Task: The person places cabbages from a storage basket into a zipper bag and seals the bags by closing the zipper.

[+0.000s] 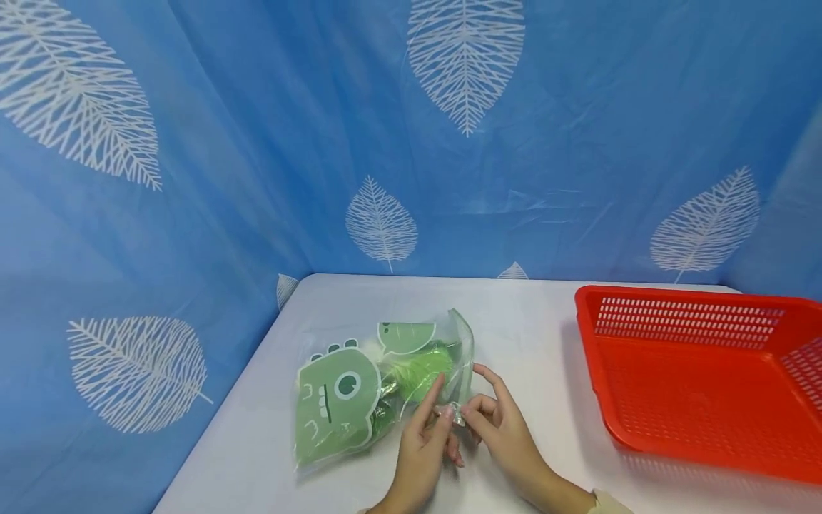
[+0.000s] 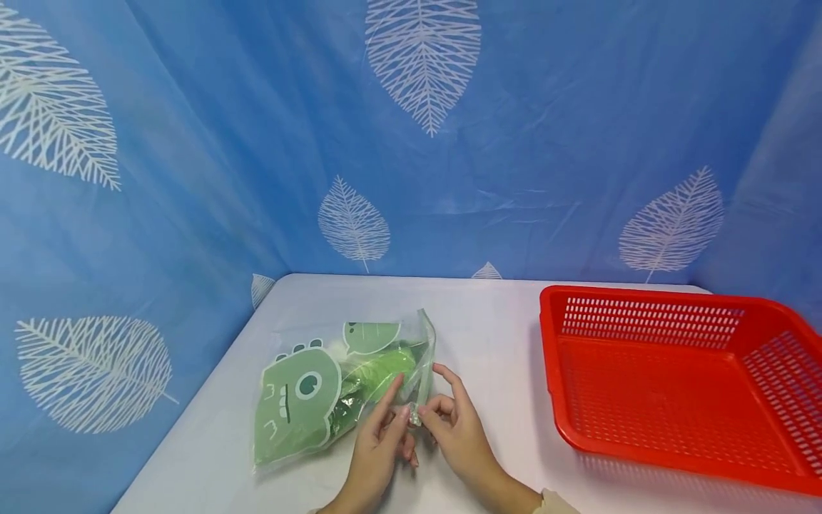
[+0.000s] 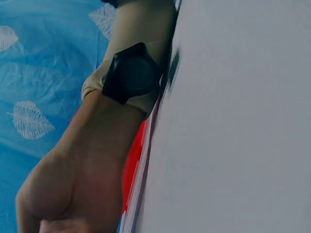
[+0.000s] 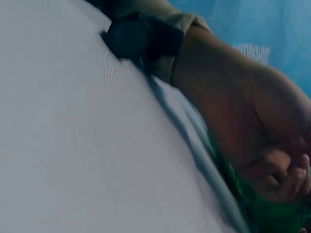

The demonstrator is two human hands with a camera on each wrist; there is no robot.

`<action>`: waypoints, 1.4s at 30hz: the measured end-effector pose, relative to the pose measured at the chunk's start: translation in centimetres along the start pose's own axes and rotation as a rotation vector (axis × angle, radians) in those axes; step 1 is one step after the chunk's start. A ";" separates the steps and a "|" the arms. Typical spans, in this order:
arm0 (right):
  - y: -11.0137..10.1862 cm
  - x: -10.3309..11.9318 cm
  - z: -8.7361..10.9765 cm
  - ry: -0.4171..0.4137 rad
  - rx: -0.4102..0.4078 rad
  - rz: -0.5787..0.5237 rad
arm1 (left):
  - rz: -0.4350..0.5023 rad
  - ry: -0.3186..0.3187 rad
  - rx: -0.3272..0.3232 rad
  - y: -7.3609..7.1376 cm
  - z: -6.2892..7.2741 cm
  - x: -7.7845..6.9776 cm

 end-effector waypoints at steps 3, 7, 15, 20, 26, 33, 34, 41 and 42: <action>0.9 0.4 0.4 0.002 0.004 -0.048 | 0.084 0.023 -0.097 -0.3 0.6 -0.2; 1.1 0.9 0.7 0.001 -0.035 -0.076 | 0.112 0.061 -0.138 0.1 1.1 -0.9; 1.5 1.5 1.2 -0.012 -0.061 -0.053 | 0.130 0.101 -0.211 0.0 1.7 -1.6; 1.1 1.7 1.2 0.006 -0.144 0.010 | 0.157 0.110 -0.238 0.1 1.9 -1.6; 0.8 1.9 0.5 -0.033 -0.209 0.058 | 0.167 0.105 -0.266 0.1 1.9 -1.4; -0.3 1.7 -0.5 -0.065 -0.237 0.141 | 0.150 0.092 -0.274 0.4 2.0 -1.1; -0.4 1.6 -0.6 -0.061 -0.237 0.153 | 0.147 0.087 -0.270 0.5 2.0 -1.1; -1.6 1.2 -1.7 -0.037 -0.233 0.202 | 0.134 0.058 -0.251 0.8 2.2 -1.2; -1.9 1.1 -1.8 -0.023 -0.245 0.203 | 0.136 0.050 -0.247 0.9 2.3 -1.3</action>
Point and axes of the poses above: each hand's wrist, its own z-axis away from the middle knuckle, its own y-axis out of the palm, x = y × z, the point moved 9 cm from there along -z, towards the middle knuckle, and after that the axes turned 1 degree about -x, right-handed, at the moved point
